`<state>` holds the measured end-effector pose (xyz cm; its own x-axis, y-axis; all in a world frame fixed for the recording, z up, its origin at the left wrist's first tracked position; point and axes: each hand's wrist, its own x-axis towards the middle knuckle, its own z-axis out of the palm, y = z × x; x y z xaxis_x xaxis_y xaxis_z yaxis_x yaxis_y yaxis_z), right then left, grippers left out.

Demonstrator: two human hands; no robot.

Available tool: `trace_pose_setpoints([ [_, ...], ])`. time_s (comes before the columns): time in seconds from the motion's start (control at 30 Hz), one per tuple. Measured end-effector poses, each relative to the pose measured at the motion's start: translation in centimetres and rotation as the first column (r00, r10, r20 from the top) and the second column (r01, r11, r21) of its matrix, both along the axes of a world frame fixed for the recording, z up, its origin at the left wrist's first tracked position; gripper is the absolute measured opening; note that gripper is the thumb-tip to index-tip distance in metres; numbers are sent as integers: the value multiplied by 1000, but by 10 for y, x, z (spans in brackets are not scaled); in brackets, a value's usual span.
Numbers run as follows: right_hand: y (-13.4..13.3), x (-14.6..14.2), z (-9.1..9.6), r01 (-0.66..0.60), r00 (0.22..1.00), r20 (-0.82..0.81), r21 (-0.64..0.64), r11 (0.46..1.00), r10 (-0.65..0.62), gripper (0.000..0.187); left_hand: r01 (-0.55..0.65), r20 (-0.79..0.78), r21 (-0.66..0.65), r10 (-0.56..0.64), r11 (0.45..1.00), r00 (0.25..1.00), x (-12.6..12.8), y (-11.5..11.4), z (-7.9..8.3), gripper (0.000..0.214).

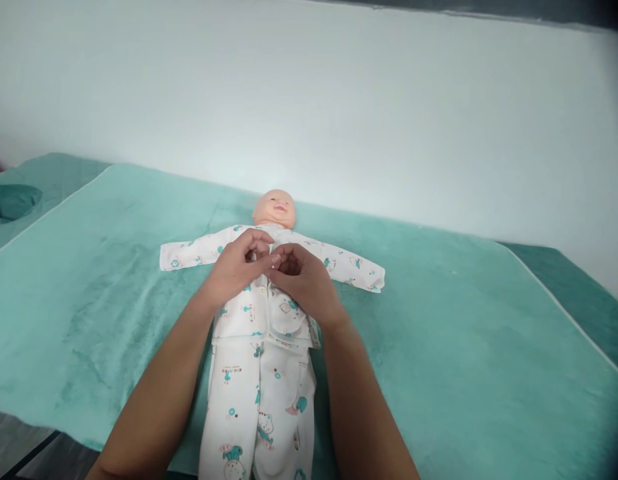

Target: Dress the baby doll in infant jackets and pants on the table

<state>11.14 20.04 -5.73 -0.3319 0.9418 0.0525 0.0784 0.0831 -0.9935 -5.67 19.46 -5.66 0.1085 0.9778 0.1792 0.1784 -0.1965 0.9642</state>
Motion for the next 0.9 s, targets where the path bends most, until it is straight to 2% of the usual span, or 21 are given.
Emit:
trace_pose_setpoints([
  [0.13,0,0,1,-22,999,43,7,1000,21,22,3,-7,-31,-3,1000,1000,0,-1,2,23],
  [0.3,1,3,-1,-55,996,-71,-50,997,51,27,35,59,-65,-32,997,998,-4,-1,5,24],
  [0.4,2,5,-3,-34,988,-152,-80,996,22,30,71,34,-103,-68,992,997,-11,-3,10,20],
  [0.47,0,6,-1,12,991,-135,-80,997,-23,34,129,4,-137,-129,982,992,-18,-5,15,18],
  [0.53,-4,9,5,30,1000,-3,-50,998,-31,41,198,-22,-177,-205,964,979,-25,-7,20,18],
  [0.6,-11,10,15,-2,977,214,33,999,-5,47,267,-56,-219,-286,938,957,-32,-9,23,17],
  [0.67,-21,9,27,-69,895,446,126,990,6,48,330,-101,-263,-366,907,925,-37,-10,25,21],
  [0.73,-30,7,36,-122,780,626,165,979,-8,45,363,-147,-295,-417,884,897,-39,-10,26,26],
  [0.8,-37,5,41,-147,694,720,177,973,-26,37,361,-186,-318,-431,877,883,-40,-10,26,26],
  [0.9,-39,5,40,-194,671,742,193,962,-13,29,330,-226,-327,-412,886,883,-39,-11,26,23],
])
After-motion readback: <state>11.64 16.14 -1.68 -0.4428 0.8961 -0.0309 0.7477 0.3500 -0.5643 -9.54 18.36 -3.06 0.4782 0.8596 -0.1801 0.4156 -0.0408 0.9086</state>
